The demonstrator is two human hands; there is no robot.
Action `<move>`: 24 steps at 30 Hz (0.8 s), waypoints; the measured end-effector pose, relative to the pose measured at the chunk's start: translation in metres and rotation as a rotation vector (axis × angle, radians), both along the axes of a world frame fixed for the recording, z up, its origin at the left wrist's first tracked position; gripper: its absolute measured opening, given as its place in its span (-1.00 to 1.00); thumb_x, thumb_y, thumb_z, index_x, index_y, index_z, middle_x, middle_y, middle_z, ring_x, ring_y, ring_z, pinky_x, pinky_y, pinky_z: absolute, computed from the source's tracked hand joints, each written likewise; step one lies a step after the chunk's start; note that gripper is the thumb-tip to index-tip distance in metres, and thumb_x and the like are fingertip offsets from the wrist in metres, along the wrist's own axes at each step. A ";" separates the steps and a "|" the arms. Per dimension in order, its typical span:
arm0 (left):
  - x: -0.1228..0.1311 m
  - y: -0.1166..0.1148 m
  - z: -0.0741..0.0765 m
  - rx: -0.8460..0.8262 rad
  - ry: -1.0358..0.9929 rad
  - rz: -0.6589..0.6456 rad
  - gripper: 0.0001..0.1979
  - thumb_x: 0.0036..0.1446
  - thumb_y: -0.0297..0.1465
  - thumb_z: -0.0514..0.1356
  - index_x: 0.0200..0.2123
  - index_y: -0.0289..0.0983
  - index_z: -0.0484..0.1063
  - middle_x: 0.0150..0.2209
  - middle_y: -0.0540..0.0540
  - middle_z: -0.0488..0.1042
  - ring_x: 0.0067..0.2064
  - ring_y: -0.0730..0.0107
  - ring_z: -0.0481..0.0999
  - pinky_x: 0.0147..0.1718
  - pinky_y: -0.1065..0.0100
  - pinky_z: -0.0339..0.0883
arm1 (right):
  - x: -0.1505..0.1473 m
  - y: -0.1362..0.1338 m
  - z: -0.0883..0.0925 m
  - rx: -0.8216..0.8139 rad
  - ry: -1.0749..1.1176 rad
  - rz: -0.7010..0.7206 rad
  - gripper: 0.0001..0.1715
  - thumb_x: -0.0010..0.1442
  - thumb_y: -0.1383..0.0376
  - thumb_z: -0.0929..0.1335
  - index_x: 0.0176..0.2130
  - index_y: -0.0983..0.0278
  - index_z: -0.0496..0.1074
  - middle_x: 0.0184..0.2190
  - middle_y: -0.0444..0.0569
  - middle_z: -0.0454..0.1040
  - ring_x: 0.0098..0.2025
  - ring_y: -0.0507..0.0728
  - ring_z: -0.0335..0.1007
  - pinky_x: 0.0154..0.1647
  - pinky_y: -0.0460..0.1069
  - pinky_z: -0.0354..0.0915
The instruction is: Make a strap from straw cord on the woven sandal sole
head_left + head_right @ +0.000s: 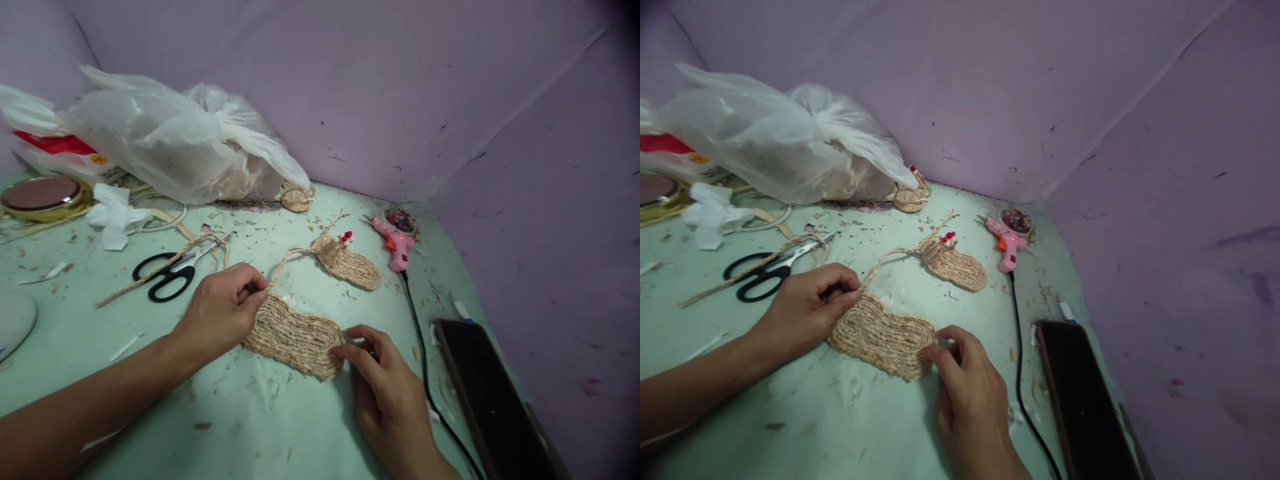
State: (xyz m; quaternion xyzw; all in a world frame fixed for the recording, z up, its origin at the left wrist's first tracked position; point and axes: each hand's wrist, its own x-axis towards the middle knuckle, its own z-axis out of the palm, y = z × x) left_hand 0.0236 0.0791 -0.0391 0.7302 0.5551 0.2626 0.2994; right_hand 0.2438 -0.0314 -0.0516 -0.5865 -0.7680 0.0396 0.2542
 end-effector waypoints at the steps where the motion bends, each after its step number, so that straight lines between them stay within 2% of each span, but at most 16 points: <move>1: 0.000 0.000 0.000 0.001 0.002 -0.002 -0.92 -0.02 -0.38 0.10 -0.46 -0.26 0.35 -0.58 0.06 0.31 -0.53 0.49 0.27 -0.52 0.43 0.13 | 0.000 0.000 0.000 0.003 0.001 -0.003 -0.49 -0.06 0.58 0.15 -0.18 0.19 0.36 -0.12 0.03 0.29 -0.30 0.04 0.35 -0.38 -0.09 0.33; 15: 0.000 0.000 -0.001 0.011 -0.009 0.006 -0.92 -0.02 -0.37 0.11 -0.47 -0.24 0.35 -0.59 0.07 0.30 -0.54 0.49 0.26 -0.53 0.42 0.13 | 0.000 -0.001 -0.002 -0.027 -0.057 -0.001 -0.46 -0.07 0.58 0.16 -0.16 0.17 0.36 -0.11 0.02 0.29 -0.28 0.07 0.33 -0.37 -0.06 0.33; 19: 0.001 0.000 0.000 0.011 -0.015 0.002 -0.93 -0.02 -0.38 0.11 -0.48 -0.25 0.35 -0.58 0.07 0.31 -0.54 0.49 0.27 -0.53 0.43 0.14 | -0.002 0.000 -0.001 -0.014 -0.055 -0.029 -0.44 -0.09 0.58 0.16 -0.14 0.17 0.35 -0.08 0.02 0.26 -0.32 0.05 0.33 -0.43 -0.09 0.30; 24: 0.000 0.000 0.000 0.001 -0.022 0.009 -0.91 -0.02 -0.36 0.11 -0.47 -0.25 0.35 -0.59 0.07 0.32 -0.54 0.49 0.27 -0.54 0.43 0.14 | -0.002 0.002 -0.002 0.001 -0.099 0.000 -0.43 -0.09 0.57 0.17 -0.12 0.16 0.36 -0.06 0.01 0.26 -0.32 0.05 0.33 -0.45 -0.11 0.29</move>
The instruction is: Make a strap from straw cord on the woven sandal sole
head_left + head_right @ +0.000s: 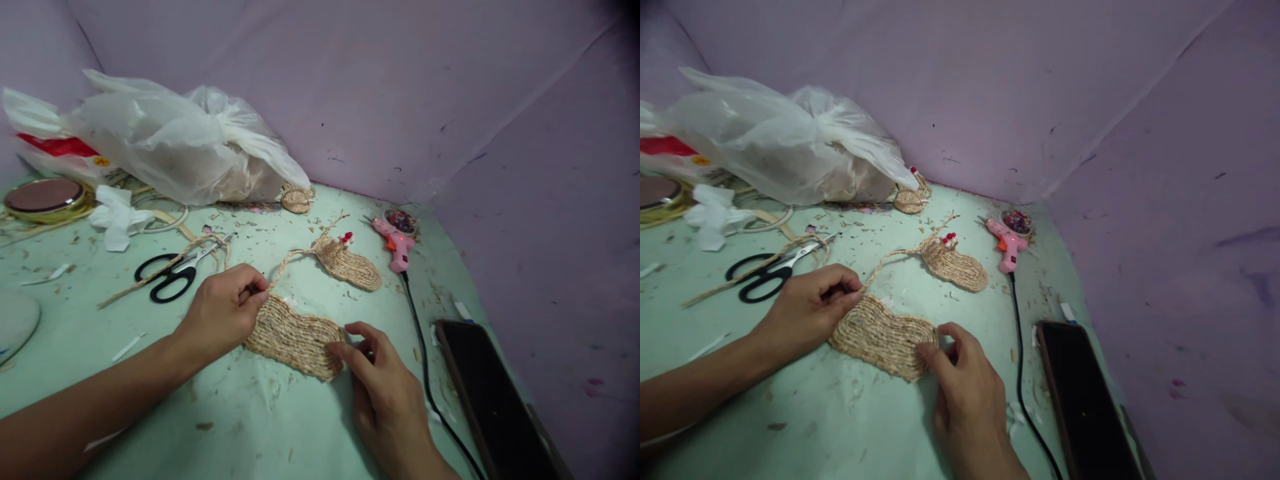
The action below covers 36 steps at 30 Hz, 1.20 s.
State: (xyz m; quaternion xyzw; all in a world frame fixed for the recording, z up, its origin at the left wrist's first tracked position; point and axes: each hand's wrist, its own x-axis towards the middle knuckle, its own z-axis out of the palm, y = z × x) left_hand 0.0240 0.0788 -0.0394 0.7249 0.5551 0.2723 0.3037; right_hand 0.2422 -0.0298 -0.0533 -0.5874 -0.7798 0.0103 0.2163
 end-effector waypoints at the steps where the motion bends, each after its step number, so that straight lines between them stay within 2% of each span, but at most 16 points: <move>1: 0.000 0.000 0.000 -0.005 -0.006 0.001 -0.91 -0.02 -0.36 0.11 -0.47 -0.25 0.35 -0.59 0.07 0.31 -0.55 0.49 0.27 -0.54 0.43 0.14 | 0.000 0.000 0.000 -0.002 0.000 0.005 -0.43 -0.09 0.57 0.17 -0.12 0.16 0.36 -0.07 0.01 0.27 -0.32 0.05 0.33 -0.44 -0.11 0.29; 8: -0.001 -0.001 0.000 -0.030 -0.061 0.106 -0.87 0.00 -0.33 0.11 -0.41 -0.26 0.36 -0.57 0.05 0.36 -0.53 0.48 0.32 -0.52 0.44 0.19 | 0.000 0.000 -0.002 -0.021 0.047 0.005 -0.53 0.03 0.55 0.16 -0.13 0.18 0.35 -0.11 0.04 0.31 -0.25 0.08 0.34 -0.38 -0.06 0.33; 12: -0.002 -0.002 0.000 -0.020 -0.031 0.114 -0.88 0.00 -0.33 0.10 -0.43 -0.27 0.35 -0.58 0.04 0.37 -0.53 0.47 0.33 -0.51 0.42 0.18 | -0.006 -0.001 0.003 -0.042 0.149 -0.031 -0.71 0.14 0.36 0.22 -0.10 0.24 0.30 -0.12 0.08 0.33 -0.14 0.14 0.33 -0.22 0.03 0.35; 14: -0.003 -0.002 0.002 -0.024 -0.025 0.097 -0.89 0.00 -0.35 0.09 -0.44 -0.27 0.35 -0.57 0.04 0.38 -0.52 0.47 0.34 -0.50 0.42 0.18 | -0.010 -0.002 0.005 -0.048 0.136 -0.046 -0.62 0.09 0.21 0.30 -0.07 0.25 0.27 -0.11 0.10 0.33 -0.10 0.20 0.31 -0.18 0.09 0.35; 16: -0.004 -0.002 0.004 -0.051 -0.042 0.071 -0.90 0.00 -0.36 0.09 -0.45 -0.27 0.34 -0.55 0.03 0.39 -0.50 0.47 0.35 -0.49 0.43 0.18 | -0.012 -0.001 0.006 -0.023 0.096 -0.049 -0.55 0.06 0.17 0.33 -0.06 0.26 0.26 -0.09 0.11 0.32 -0.10 0.23 0.31 -0.18 0.13 0.35; 20: -0.007 -0.004 0.013 -0.203 -0.014 -0.054 -0.91 -0.05 -0.39 0.09 -0.52 -0.28 0.32 -0.63 0.05 0.32 -0.57 0.51 0.26 -0.59 0.46 0.09 | -0.011 0.011 0.006 0.064 0.151 -0.089 -0.68 0.16 0.34 0.23 -0.05 0.28 0.26 -0.05 0.11 0.31 -0.05 0.18 0.29 -0.12 0.10 0.32; 23: -0.008 -0.008 0.022 -0.434 -0.030 -0.231 -0.94 -0.12 -0.42 0.11 -0.57 -0.28 0.29 -0.70 0.10 0.22 -0.64 0.56 0.15 -0.68 0.49 -0.04 | -0.010 0.027 0.005 0.110 0.196 -0.169 -0.71 0.15 0.36 0.23 -0.08 0.29 0.29 -0.06 0.11 0.32 -0.09 0.17 0.33 -0.18 0.08 0.34; 27: -0.008 -0.013 0.030 -0.807 -0.122 -0.461 -0.94 -0.19 -0.45 0.09 -0.59 -0.26 0.21 -0.74 0.15 0.14 -0.71 0.59 0.09 -0.73 0.51 -0.07 | -0.012 0.045 0.001 0.030 0.270 -0.228 -0.73 0.15 0.37 0.23 -0.11 0.31 0.31 -0.19 0.08 0.40 -0.23 0.14 0.39 -0.25 0.06 0.34; 29: -0.009 -0.012 0.031 -0.891 -0.114 -0.523 -0.94 -0.21 -0.46 0.09 -0.59 -0.26 0.20 -0.71 0.12 0.21 -0.70 0.60 0.10 -0.73 0.52 -0.06 | -0.013 0.047 0.001 0.010 0.301 -0.234 -0.75 0.14 0.36 0.24 -0.13 0.31 0.32 -0.25 0.05 0.42 -0.26 0.13 0.39 -0.25 0.05 0.33; 31: -0.011 -0.008 0.031 -0.828 -0.083 -0.540 -0.96 -0.19 -0.46 0.09 -0.57 -0.27 0.23 -0.67 0.09 0.27 -0.67 0.59 0.13 -0.71 0.52 -0.05 | -0.013 0.043 0.006 0.011 0.321 -0.247 -0.76 0.13 0.34 0.26 -0.15 0.31 0.33 -0.27 0.04 0.43 -0.28 0.13 0.38 -0.26 0.04 0.32; 32: -0.011 -0.006 0.030 -0.733 -0.059 -0.520 -0.97 -0.17 -0.45 0.09 -0.56 -0.28 0.25 -0.66 0.07 0.28 -0.65 0.58 0.15 -0.69 0.51 -0.04 | -0.014 0.038 0.010 0.014 0.337 -0.251 -0.77 0.12 0.33 0.26 -0.17 0.30 0.34 -0.28 0.03 0.43 -0.29 0.12 0.37 -0.27 0.04 0.32; 34: -0.012 -0.001 0.028 -0.477 0.011 -0.419 -0.94 -0.11 -0.41 0.09 -0.55 -0.27 0.28 -0.65 0.06 0.27 -0.61 0.54 0.18 -0.65 0.49 -0.01 | -0.018 0.024 0.018 0.013 0.383 -0.231 -0.82 0.11 0.32 0.29 -0.22 0.27 0.35 -0.31 -0.01 0.42 -0.31 0.11 0.36 -0.29 0.02 0.31; 36: -0.010 0.000 0.027 -0.294 0.092 -0.311 -0.89 -0.07 -0.35 0.10 -0.53 -0.27 0.31 -0.63 0.04 0.29 -0.57 0.50 0.23 -0.62 0.47 0.04 | -0.026 0.006 0.024 -0.013 0.440 -0.140 -0.91 0.08 0.32 0.32 -0.32 0.26 0.36 -0.36 -0.04 0.41 -0.31 0.09 0.35 -0.29 0.00 0.30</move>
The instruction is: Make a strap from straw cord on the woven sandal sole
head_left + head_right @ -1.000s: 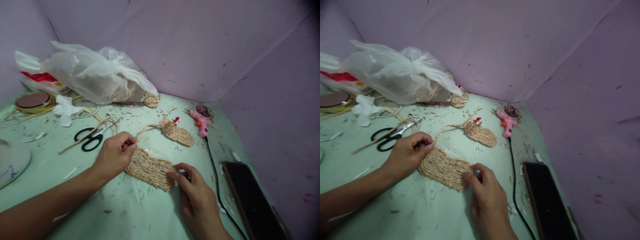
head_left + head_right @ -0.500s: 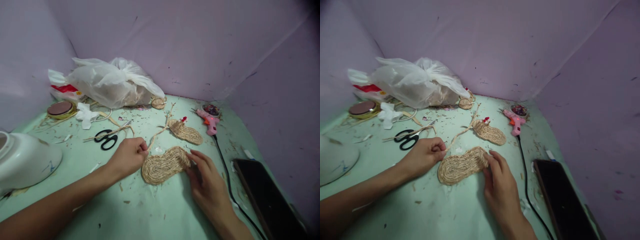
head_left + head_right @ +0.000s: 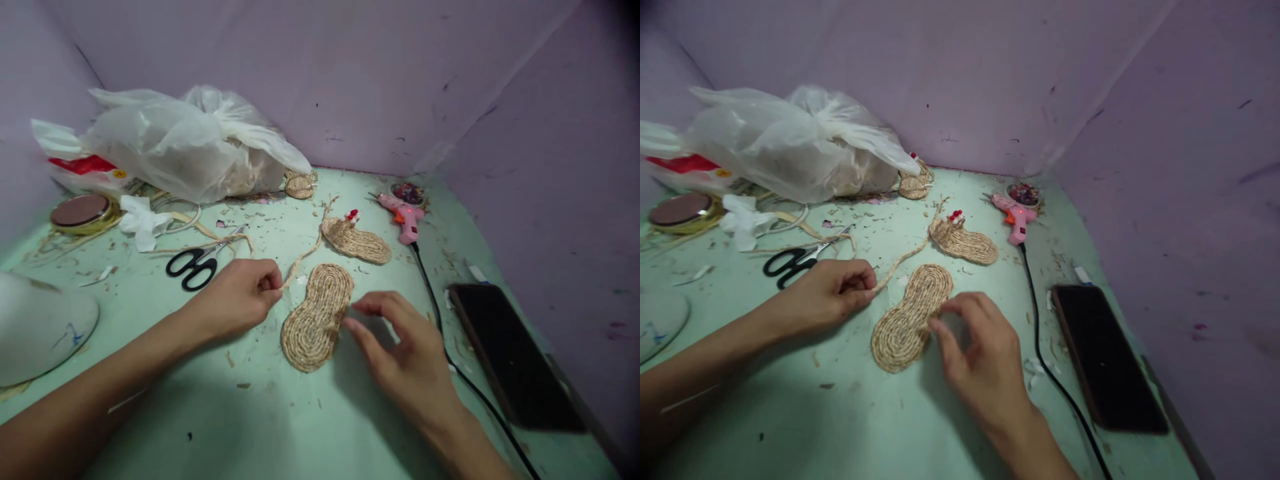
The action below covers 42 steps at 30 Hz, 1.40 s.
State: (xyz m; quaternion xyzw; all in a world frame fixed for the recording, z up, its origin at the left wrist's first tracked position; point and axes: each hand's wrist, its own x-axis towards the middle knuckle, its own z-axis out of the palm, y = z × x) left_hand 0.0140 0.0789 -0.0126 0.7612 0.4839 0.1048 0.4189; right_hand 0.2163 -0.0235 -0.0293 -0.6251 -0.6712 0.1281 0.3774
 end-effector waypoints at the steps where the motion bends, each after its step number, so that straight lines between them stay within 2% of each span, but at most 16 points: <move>1: 0.002 -0.001 0.000 0.044 0.037 0.024 -0.87 -0.06 -0.32 0.10 -0.51 -0.27 0.33 -0.62 0.03 0.31 -0.56 0.48 0.25 -0.61 0.46 0.05 | -0.005 -0.009 0.001 0.002 0.021 0.046 -0.94 0.07 0.33 0.33 -0.34 0.26 0.35 -0.39 -0.05 0.40 -0.32 0.09 0.34 -0.31 -0.02 0.30; 3: 0.008 -0.005 -0.001 0.083 0.117 0.037 -0.81 -0.06 -0.25 0.11 -0.54 -0.27 0.33 -0.63 0.03 0.30 -0.57 0.47 0.24 -0.61 0.45 0.03 | -0.017 -0.022 -0.001 0.008 0.015 0.130 -0.92 0.05 0.33 0.35 -0.36 0.28 0.34 -0.42 -0.04 0.39 -0.35 0.07 0.33 -0.39 -0.05 0.29; 6: 0.015 -0.013 -0.001 0.149 0.236 0.017 -0.72 -0.06 -0.21 0.10 -0.66 -0.27 0.25 -0.68 0.05 0.18 -0.59 0.49 0.16 -0.62 0.44 -0.06 | -0.031 -0.030 -0.008 0.029 -0.104 0.205 -0.93 0.05 0.33 0.34 -0.36 0.29 0.37 -0.43 -0.03 0.40 -0.40 0.08 0.31 -0.46 -0.05 0.27; 8: 0.018 -0.017 -0.002 0.177 0.267 -0.012 -0.68 -0.05 -0.22 0.09 -0.70 -0.27 0.18 -0.70 0.06 0.12 -0.60 0.49 0.12 -0.61 0.43 -0.10 | -0.034 -0.029 -0.011 0.028 -0.166 0.202 -0.95 0.06 0.37 0.32 -0.37 0.28 0.39 -0.43 -0.02 0.41 -0.40 0.09 0.30 -0.46 -0.04 0.25; 12: 0.018 -0.023 -0.005 0.206 0.267 -0.051 -0.67 -0.05 -0.25 0.07 -0.72 -0.27 0.11 -0.71 0.06 0.07 -0.60 0.50 0.09 -0.59 0.42 -0.14 | -0.026 -0.024 -0.008 -0.005 -0.177 0.160 -0.84 0.07 0.46 0.25 -0.37 0.28 0.39 -0.40 0.00 0.42 -0.38 0.09 0.31 -0.42 -0.04 0.26; 16: 0.019 -0.026 -0.011 0.258 0.281 -0.060 -0.66 -0.06 -0.24 0.09 -0.72 -0.28 0.09 -0.71 0.05 0.08 -0.62 0.51 0.03 -0.58 0.40 -0.15 | -0.018 -0.027 -0.007 -0.013 -0.157 0.137 -0.81 0.05 0.47 0.24 -0.37 0.28 0.40 -0.41 -0.01 0.41 -0.38 0.09 0.32 -0.42 -0.04 0.26; 19: 0.019 -0.025 -0.014 0.284 0.263 -0.076 -0.65 -0.06 -0.20 0.09 -0.71 -0.28 0.10 -0.71 0.05 0.10 -0.62 0.51 0.02 -0.58 0.39 -0.17 | -0.018 -0.034 -0.012 0.040 -0.178 0.160 -0.83 0.03 0.46 0.27 -0.36 0.29 0.42 -0.46 -0.02 0.41 -0.44 0.08 0.30 -0.48 -0.04 0.24; 24: 0.017 -0.022 -0.015 0.287 0.256 -0.135 -0.64 -0.04 -0.19 0.09 -0.70 -0.27 0.09 -0.70 0.04 0.14 -0.61 0.49 0.09 -0.58 0.38 -0.17 | -0.017 -0.047 -0.019 0.152 -0.305 0.294 -0.63 -0.01 0.50 0.24 -0.15 0.37 0.38 -0.48 0.02 0.43 -0.50 0.08 0.27 -0.54 -0.03 0.21; 32: 0.017 -0.021 -0.015 0.289 0.251 -0.156 -0.64 -0.02 -0.20 0.08 -0.69 -0.27 0.08 -0.70 0.04 0.14 -0.61 0.49 0.10 -0.57 0.38 -0.18 | -0.014 -0.053 -0.023 0.121 -0.410 0.305 -0.45 -0.06 0.51 0.22 -0.02 0.40 0.29 -0.41 0.06 0.46 -0.46 0.11 0.30 -0.52 -0.01 0.24; 35: 0.017 -0.021 -0.015 0.286 0.255 -0.154 -0.64 -0.02 -0.20 0.08 -0.69 -0.28 0.08 -0.70 0.04 0.14 -0.61 0.49 0.09 -0.57 0.38 -0.18 | -0.014 -0.053 -0.024 0.096 -0.436 0.297 -0.45 -0.05 0.52 0.22 -0.01 0.41 0.29 -0.39 0.07 0.45 -0.44 0.12 0.30 -0.52 -0.01 0.24; 42: 0.016 -0.022 -0.013 0.278 0.272 -0.177 -0.65 -0.01 -0.21 0.06 -0.68 -0.29 0.09 -0.69 0.05 0.14 -0.60 0.51 0.09 -0.56 0.39 -0.17 | -0.020 -0.047 -0.022 0.149 -0.454 0.257 -0.55 -0.03 0.51 0.19 -0.11 0.39 0.37 -0.45 0.03 0.45 -0.50 0.08 0.28 -0.56 -0.04 0.21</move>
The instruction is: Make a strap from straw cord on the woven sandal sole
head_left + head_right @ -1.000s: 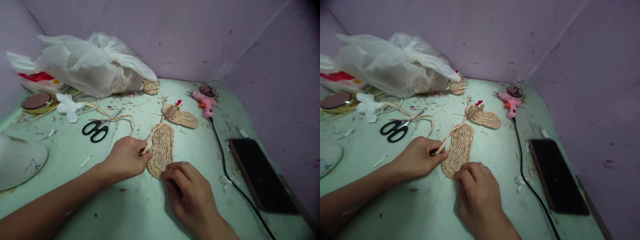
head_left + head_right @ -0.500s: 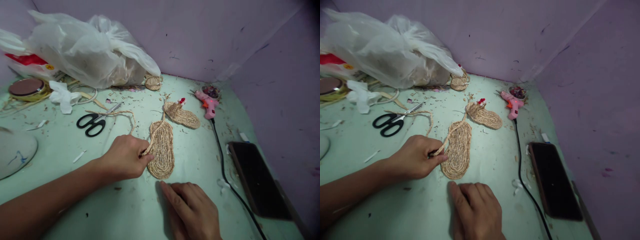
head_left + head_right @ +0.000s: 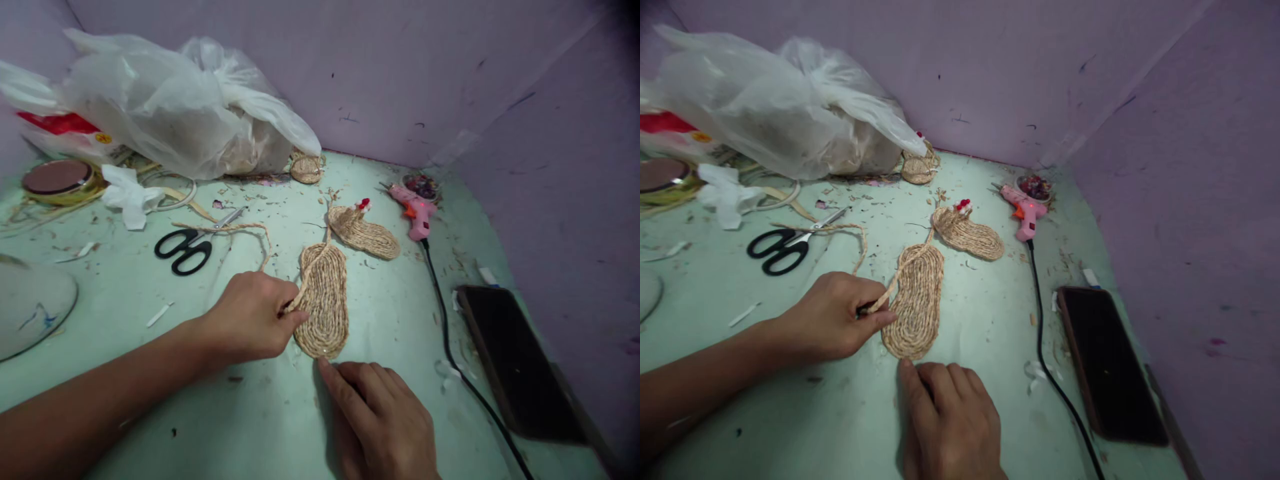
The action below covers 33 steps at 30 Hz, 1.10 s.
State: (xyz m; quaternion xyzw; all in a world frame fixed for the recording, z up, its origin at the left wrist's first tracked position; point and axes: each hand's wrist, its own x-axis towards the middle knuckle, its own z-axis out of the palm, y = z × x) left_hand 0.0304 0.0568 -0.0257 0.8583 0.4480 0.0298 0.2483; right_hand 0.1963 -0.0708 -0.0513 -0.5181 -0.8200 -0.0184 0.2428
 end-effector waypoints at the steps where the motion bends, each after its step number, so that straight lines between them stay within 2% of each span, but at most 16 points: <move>1: 0.000 0.000 0.000 -0.004 0.006 -0.005 -0.66 -0.01 -0.21 0.05 -0.67 -0.29 0.09 -0.68 0.05 0.14 -0.60 0.51 0.09 -0.56 0.39 -0.17 | -0.001 0.001 0.001 0.009 0.009 -0.003 -0.56 -0.03 0.51 0.20 -0.12 0.40 0.38 -0.46 0.03 0.45 -0.51 0.08 0.28 -0.56 -0.04 0.20; 10: 0.000 0.000 -0.001 -0.002 0.024 -0.006 -0.67 0.00 -0.21 0.05 -0.66 -0.28 0.11 -0.67 0.05 0.15 -0.59 0.51 0.10 -0.55 0.40 -0.16 | -0.001 0.000 -0.001 0.068 0.070 -0.037 -0.55 0.00 0.52 0.18 -0.10 0.41 0.38 -0.46 0.02 0.44 -0.49 0.06 0.28 -0.55 -0.07 0.20; 14: 0.000 0.001 -0.001 -0.002 0.024 -0.007 -0.67 0.00 -0.21 0.05 -0.66 -0.29 0.11 -0.67 0.05 0.15 -0.58 0.51 0.11 -0.55 0.40 -0.16 | -0.002 -0.001 -0.003 0.040 0.033 -0.045 -0.56 -0.01 0.52 0.19 -0.12 0.39 0.39 -0.46 0.02 0.43 -0.49 0.06 0.27 -0.54 -0.07 0.20; 24: 0.001 0.000 -0.001 0.004 0.010 0.002 -0.66 -0.01 -0.21 0.05 -0.67 -0.29 0.09 -0.68 0.05 0.12 -0.60 0.52 0.08 -0.56 0.40 -0.17 | -0.008 -0.003 -0.010 0.034 0.103 -0.137 -0.59 0.03 0.48 0.18 -0.13 0.33 0.39 -0.44 0.02 0.42 -0.47 0.08 0.26 -0.50 -0.05 0.18; 33: 0.000 0.001 -0.003 0.008 0.014 -0.010 -0.66 0.00 -0.21 0.05 -0.66 -0.28 0.10 -0.68 0.06 0.13 -0.59 0.52 0.08 -0.55 0.39 -0.17 | -0.007 -0.002 -0.009 0.025 0.117 -0.138 -0.60 0.03 0.45 0.17 -0.13 0.30 0.37 -0.44 0.01 0.43 -0.49 0.08 0.27 -0.52 -0.06 0.16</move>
